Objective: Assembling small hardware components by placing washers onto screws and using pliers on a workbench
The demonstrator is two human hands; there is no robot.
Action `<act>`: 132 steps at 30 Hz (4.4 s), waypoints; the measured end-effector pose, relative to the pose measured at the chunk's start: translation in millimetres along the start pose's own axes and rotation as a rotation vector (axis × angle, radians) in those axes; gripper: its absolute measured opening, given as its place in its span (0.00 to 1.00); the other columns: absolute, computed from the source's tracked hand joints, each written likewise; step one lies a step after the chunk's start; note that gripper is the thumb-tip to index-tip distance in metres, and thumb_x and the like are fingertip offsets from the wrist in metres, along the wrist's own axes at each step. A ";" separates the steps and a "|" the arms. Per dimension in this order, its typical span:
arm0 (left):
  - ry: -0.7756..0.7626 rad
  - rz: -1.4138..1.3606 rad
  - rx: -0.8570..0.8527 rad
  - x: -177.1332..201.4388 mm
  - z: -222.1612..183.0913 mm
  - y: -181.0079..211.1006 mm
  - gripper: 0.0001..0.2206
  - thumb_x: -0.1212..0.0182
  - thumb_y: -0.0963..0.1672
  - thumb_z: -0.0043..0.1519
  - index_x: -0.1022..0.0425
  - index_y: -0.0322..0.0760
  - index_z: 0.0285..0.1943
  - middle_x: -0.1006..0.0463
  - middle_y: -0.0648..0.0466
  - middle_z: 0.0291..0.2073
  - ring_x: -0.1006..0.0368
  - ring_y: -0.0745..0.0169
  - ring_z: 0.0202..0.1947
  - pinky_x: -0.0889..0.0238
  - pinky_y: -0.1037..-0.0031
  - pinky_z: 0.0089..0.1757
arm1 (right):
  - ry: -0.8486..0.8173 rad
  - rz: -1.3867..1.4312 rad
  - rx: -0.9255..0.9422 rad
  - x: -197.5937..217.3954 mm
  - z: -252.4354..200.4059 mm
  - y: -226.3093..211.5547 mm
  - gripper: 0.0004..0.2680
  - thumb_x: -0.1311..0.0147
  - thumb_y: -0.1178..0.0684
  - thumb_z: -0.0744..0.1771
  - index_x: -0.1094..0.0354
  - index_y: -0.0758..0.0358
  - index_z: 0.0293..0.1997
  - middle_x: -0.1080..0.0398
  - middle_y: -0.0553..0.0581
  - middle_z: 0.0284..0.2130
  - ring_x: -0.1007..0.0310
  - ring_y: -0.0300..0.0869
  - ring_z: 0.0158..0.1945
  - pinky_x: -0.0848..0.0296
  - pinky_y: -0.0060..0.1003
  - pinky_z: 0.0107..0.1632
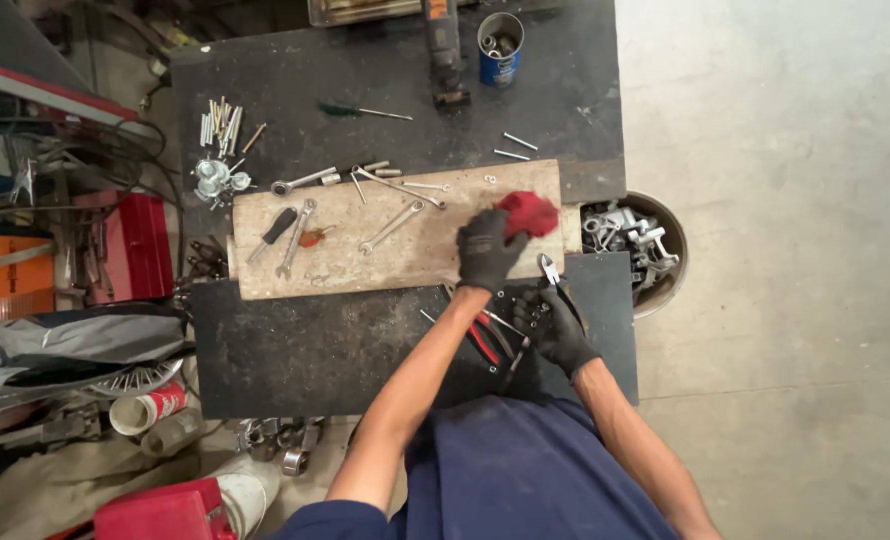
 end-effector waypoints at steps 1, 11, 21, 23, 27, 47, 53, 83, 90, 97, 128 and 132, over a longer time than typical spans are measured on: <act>0.191 -0.102 0.056 25.1 0.6 3.7 0.20 0.32 0.57 0.50 0.22 0.49 0.45 0.23 0.55 0.34 0.22 0.52 0.39 0.28 0.61 0.39 | -0.001 -0.017 -0.006 0.1 1.4 -0.2 0.06 0.43 0.52 0.62 0.29 0.61 0.35 0.27 0.55 0.31 0.22 0.44 0.37 0.21 0.40 0.45; 0.282 0.095 0.534 119.1 -58.6 -55.8 0.46 0.34 0.58 0.57 0.52 0.40 0.81 0.41 0.31 0.69 0.39 0.27 0.66 0.42 0.46 0.57 | -0.015 -0.056 -0.054 16.2 31.3 9.1 0.09 0.41 0.50 0.62 0.26 0.61 0.41 0.26 0.53 0.33 0.21 0.43 0.38 0.20 0.41 0.46; -0.289 0.414 -0.189 -35.5 -32.2 -69.4 0.15 0.44 0.52 0.63 0.27 0.55 0.58 0.27 0.57 0.50 0.29 0.55 0.51 0.36 0.57 0.48 | -0.095 0.065 -0.006 1.6 -24.8 -6.2 0.06 0.47 0.51 0.66 0.34 0.62 0.32 0.36 0.52 0.27 0.35 0.39 0.29 0.27 0.36 0.40; -0.227 0.443 -0.279 -47.9 -44.8 -75.9 0.08 0.43 0.49 0.61 0.22 0.54 0.47 0.23 0.56 0.40 0.25 0.55 0.43 0.35 0.58 0.42 | -0.110 0.104 0.006 15.0 -13.0 -1.1 0.06 0.47 0.51 0.67 0.35 0.61 0.33 0.35 0.51 0.27 0.35 0.38 0.28 0.27 0.35 0.38; -0.254 0.391 -0.324 -58.3 -85.3 -82.7 0.13 0.45 0.50 0.61 0.25 0.56 0.53 0.26 0.57 0.46 0.29 0.54 0.47 0.36 0.58 0.45 | -0.095 0.045 -0.054 60.8 48.2 23.3 0.10 0.46 0.46 0.67 0.28 0.62 0.40 0.24 0.58 0.33 0.23 0.45 0.36 0.23 0.42 0.44; -0.322 0.524 -0.404 -149.3 -120.8 -62.1 0.07 0.37 0.40 0.58 0.20 0.42 0.27 0.28 0.50 0.20 0.27 0.48 0.23 0.40 0.45 0.17 | -0.189 0.054 -0.019 37.6 -8.8 0.5 0.08 0.48 0.45 0.66 0.36 0.54 0.30 0.43 0.45 0.23 0.41 0.36 0.26 0.35 0.33 0.32; -0.341 0.564 -0.625 -129.3 -120.2 -38.8 0.14 0.45 0.39 0.61 0.26 0.45 0.21 0.34 0.52 0.13 0.32 0.45 0.19 0.41 0.46 0.16 | -0.168 0.035 -0.017 71.9 37.4 14.6 0.09 0.47 0.44 0.66 0.30 0.56 0.36 0.29 0.52 0.28 0.28 0.42 0.30 0.25 0.37 0.36; -0.432 0.531 -0.231 -66.2 -103.5 -42.7 0.10 0.49 0.49 0.63 0.21 0.48 0.36 0.19 0.53 0.33 0.26 0.48 0.34 0.41 0.52 0.37 | -0.094 0.042 -0.015 44.7 36.8 10.1 0.10 0.46 0.44 0.68 0.29 0.59 0.36 0.23 0.59 0.30 0.20 0.45 0.31 0.21 0.39 0.35; -0.482 0.517 -0.278 -91.4 -95.6 -47.9 0.04 0.45 0.47 0.60 0.26 0.55 0.41 0.20 0.57 0.34 0.23 0.49 0.37 0.37 0.51 0.38 | -0.117 0.015 -0.043 55.4 54.7 10.9 0.11 0.46 0.41 0.68 0.26 0.56 0.37 0.21 0.58 0.30 0.19 0.46 0.31 0.19 0.42 0.38; -0.561 0.525 -0.310 -82.0 -81.8 -30.3 0.04 0.39 0.47 0.57 0.23 0.53 0.39 0.18 0.57 0.35 0.22 0.52 0.41 0.32 0.57 0.37 | -0.082 0.019 -0.038 58.7 55.0 14.2 0.10 0.46 0.42 0.68 0.26 0.56 0.38 0.21 0.58 0.31 0.19 0.45 0.32 0.20 0.43 0.38; -0.586 0.328 -0.195 -88.3 -82.7 -37.3 0.10 0.51 0.47 0.64 0.24 0.43 0.45 0.21 0.51 0.37 0.20 0.45 0.41 0.24 0.52 0.39 | -0.098 0.024 -0.063 99.8 93.0 25.3 0.11 0.46 0.41 0.67 0.24 0.56 0.37 0.21 0.58 0.31 0.18 0.47 0.32 0.18 0.42 0.37; -0.525 0.523 -0.377 -148.2 -94.1 -58.0 0.09 0.49 0.45 0.64 0.22 0.41 0.43 0.23 0.48 0.35 0.24 0.40 0.39 0.31 0.41 0.30 | -0.101 0.033 -0.057 93.5 83.3 23.1 0.11 0.46 0.42 0.67 0.25 0.57 0.36 0.21 0.58 0.31 0.18 0.46 0.32 0.18 0.41 0.36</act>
Point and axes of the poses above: each hand's wrist, its own z-axis towards the middle knuckle, its own x-axis out of the back of the hand, y = z × x, the point moved 2 cm from there along z, towards the middle knuckle
